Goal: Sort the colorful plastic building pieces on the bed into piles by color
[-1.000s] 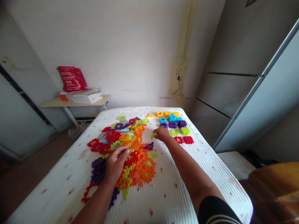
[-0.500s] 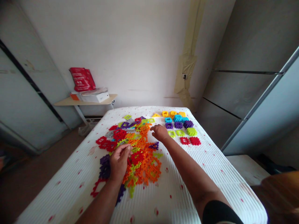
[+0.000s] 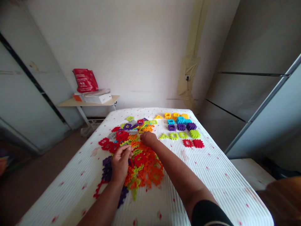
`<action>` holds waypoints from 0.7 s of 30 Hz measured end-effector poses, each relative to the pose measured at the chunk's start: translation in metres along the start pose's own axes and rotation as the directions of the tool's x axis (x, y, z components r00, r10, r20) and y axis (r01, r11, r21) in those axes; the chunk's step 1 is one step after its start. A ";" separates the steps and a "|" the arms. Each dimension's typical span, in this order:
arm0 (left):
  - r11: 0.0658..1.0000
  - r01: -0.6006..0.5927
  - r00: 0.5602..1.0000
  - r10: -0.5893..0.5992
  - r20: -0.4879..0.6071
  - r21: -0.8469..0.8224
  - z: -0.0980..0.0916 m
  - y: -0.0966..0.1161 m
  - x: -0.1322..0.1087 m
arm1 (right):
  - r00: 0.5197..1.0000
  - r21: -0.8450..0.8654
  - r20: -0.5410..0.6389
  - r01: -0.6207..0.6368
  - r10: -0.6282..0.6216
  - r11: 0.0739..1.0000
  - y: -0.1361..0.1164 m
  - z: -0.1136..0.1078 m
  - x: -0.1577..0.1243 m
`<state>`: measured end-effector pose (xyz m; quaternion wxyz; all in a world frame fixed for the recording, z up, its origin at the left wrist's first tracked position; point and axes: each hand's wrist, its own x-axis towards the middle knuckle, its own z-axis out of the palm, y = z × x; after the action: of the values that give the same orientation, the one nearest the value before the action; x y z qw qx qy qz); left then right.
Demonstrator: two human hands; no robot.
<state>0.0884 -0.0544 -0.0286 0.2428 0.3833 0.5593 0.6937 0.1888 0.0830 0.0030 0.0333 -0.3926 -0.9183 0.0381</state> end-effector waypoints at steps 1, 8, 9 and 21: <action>1.000 0.000 1.000 0.000 0.001 0.000 0.000 0.000 0.000 | 1.000 0.003 -0.001 -0.003 0.003 1.000 0.001 -0.001 -0.001; 1.000 0.008 1.000 -0.007 0.014 -0.018 0.002 0.002 -0.001 | 0.999 0.086 -0.042 -0.006 0.010 0.996 0.010 -0.001 -0.006; 1.000 0.011 1.000 -0.011 0.016 -0.023 0.002 0.002 0.000 | 0.998 0.106 -0.057 -0.011 0.017 0.994 0.011 0.000 -0.006; 1.000 0.010 1.000 -0.010 0.000 -0.023 0.002 0.003 0.000 | 0.949 0.542 -0.252 -0.023 0.188 0.840 0.016 0.015 -0.009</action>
<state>0.0904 -0.0543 -0.0258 0.2505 0.3775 0.5533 0.6990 0.2045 0.0869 -0.0133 0.2753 -0.4195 -0.8327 0.2340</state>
